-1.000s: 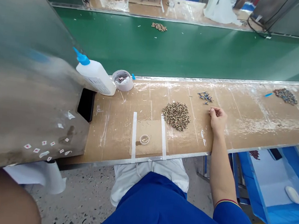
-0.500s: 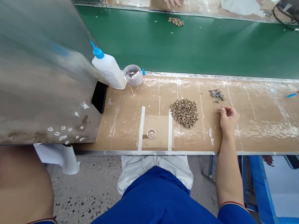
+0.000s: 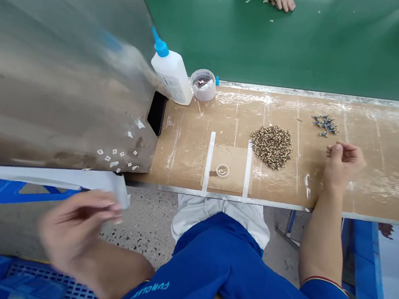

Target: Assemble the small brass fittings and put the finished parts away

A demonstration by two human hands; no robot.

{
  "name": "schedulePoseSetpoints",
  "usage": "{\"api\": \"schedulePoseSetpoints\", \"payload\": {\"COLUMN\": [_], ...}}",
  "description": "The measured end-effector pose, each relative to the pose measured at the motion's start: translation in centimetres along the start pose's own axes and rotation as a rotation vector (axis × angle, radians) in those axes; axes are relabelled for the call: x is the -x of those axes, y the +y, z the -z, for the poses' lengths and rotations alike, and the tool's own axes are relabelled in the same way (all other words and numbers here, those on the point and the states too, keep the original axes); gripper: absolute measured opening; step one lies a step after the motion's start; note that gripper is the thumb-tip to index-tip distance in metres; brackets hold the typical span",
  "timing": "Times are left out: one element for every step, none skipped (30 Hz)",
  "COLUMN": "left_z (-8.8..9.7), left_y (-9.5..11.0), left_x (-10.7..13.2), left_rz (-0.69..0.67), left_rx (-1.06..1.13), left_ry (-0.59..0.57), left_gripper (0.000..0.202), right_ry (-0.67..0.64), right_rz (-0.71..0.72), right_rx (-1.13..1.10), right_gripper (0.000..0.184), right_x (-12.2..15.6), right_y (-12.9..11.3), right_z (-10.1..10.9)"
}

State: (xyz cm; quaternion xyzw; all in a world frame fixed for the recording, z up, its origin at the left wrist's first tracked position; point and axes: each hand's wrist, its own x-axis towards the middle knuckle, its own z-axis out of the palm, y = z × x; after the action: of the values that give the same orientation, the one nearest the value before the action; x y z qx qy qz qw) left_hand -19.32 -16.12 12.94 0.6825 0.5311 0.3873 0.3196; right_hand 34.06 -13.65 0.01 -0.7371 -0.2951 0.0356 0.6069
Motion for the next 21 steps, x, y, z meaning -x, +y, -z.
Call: {"api": "schedulePoseSetpoints", "payload": {"left_z": [-1.9, -4.0, -6.2, -8.4, -10.5, -12.4, -14.2, -15.7, -17.1, -18.3, -19.4, -20.4, -21.3, -22.0, -22.6, -23.1, -23.3, -23.3, -23.2, -22.9, -22.5], "left_y": [-0.5, -1.0, -1.7, -2.3, -3.0, -3.8, -4.4, -5.0, -5.5, -5.9, -6.1, -6.2, -6.3, -6.4, -6.4, -6.4, -6.5, -6.6, -6.7, -6.9, -7.0], "left_x": [-0.8, -2.0, -3.4, -4.9, -6.5, -8.1, -9.7, -11.1, -12.4, -13.6, -14.7, -15.6, -16.3, -17.0, -17.5, -17.8, -18.0, -18.1, -18.0, -17.9, -17.8], "left_rz": [0.07, 0.141, 0.161, 0.183, 0.195, 0.203, 0.2, 0.19, 0.175, 0.163, 0.16, 0.165, 0.18, 0.201, 0.225, 0.248, 0.266, 0.277, 0.283, 0.285, 0.284], "left_rx": [0.151, 0.268, 0.378, 0.428, 0.458, 0.479, 0.494, 0.504, 0.513, 0.514, 0.515, 0.517, 0.522, 0.533, 0.551, 0.578, 0.613, 0.654, 0.699, 0.738, 0.769], "left_ry": [-0.098, -0.226, -0.344, -0.432, -0.495, -0.547, -0.61, -0.664, -0.699, -0.718, -0.714, -0.697, -0.674, -0.65, -0.63, -0.616, -0.608, -0.602, -0.604, -0.613, -0.626], "left_gripper": [0.035, 0.027, 0.018, 0.013, 0.014, 0.016, 0.019, 0.022, 0.024, 0.024, 0.023, 0.022, 0.021, 0.02, 0.019, 0.02, 0.021, 0.023, 0.026, 0.03, 0.034], "right_ry": [-0.018, -0.061, -0.127, -0.223, -0.374, -0.558, -0.74, -0.871, -0.971, -1.025, -1.053, -1.064, -1.062, -1.058, -1.055, -1.056, -1.058, -1.061, -1.067, -1.076, -1.084], "right_rz": [0.029, 0.06, 0.084, 0.095, 0.093, 0.083, 0.073, 0.053, 0.026, -0.006, -0.039, -0.068, -0.089, -0.098, -0.093, -0.074, -0.045, -0.011, 0.023, 0.052, 0.072], "right_rx": [-0.009, -0.016, -0.026, -0.039, -0.058, -0.073, -0.082, -0.095, -0.108, -0.117, -0.124, -0.129, -0.133, -0.135, -0.134, -0.128, -0.117, -0.106, -0.095, -0.089, -0.088], "right_gripper": [0.014, 0.018, 0.021, 0.024, 0.026, 0.027, 0.027, 0.029, 0.032, 0.034, 0.036, 0.037, 0.037, 0.036, 0.033, 0.03, 0.026, 0.024, 0.023, 0.023, 0.022], "right_x": [1.0, 2.2, 3.7, 5.3, 7.0, 8.6, 10.2, 11.7, 12.9, 13.9, 14.7, 15.2, 15.6, 15.8, 15.9, 15.9, 15.9, 15.8, 15.8, 15.7, 15.7], "right_y": [-1.0, -2.0, -3.1, -4.1, -5.0, -5.8, -6.5, -7.0, -7.3, -7.5, -7.6, -7.7, -7.7, -7.7, -7.7, -7.7, -7.8, -7.9, -8.1, -8.2, -8.4], "right_z": [-0.4, -0.8, -1.2, -1.7, -2.1, -2.6, -3.0, -3.5, -4.0, -4.5, -4.9, -5.4, -5.8, -6.2, -6.5, -6.7, -6.9, -7.0, -7.1, -7.2, -7.2]}}
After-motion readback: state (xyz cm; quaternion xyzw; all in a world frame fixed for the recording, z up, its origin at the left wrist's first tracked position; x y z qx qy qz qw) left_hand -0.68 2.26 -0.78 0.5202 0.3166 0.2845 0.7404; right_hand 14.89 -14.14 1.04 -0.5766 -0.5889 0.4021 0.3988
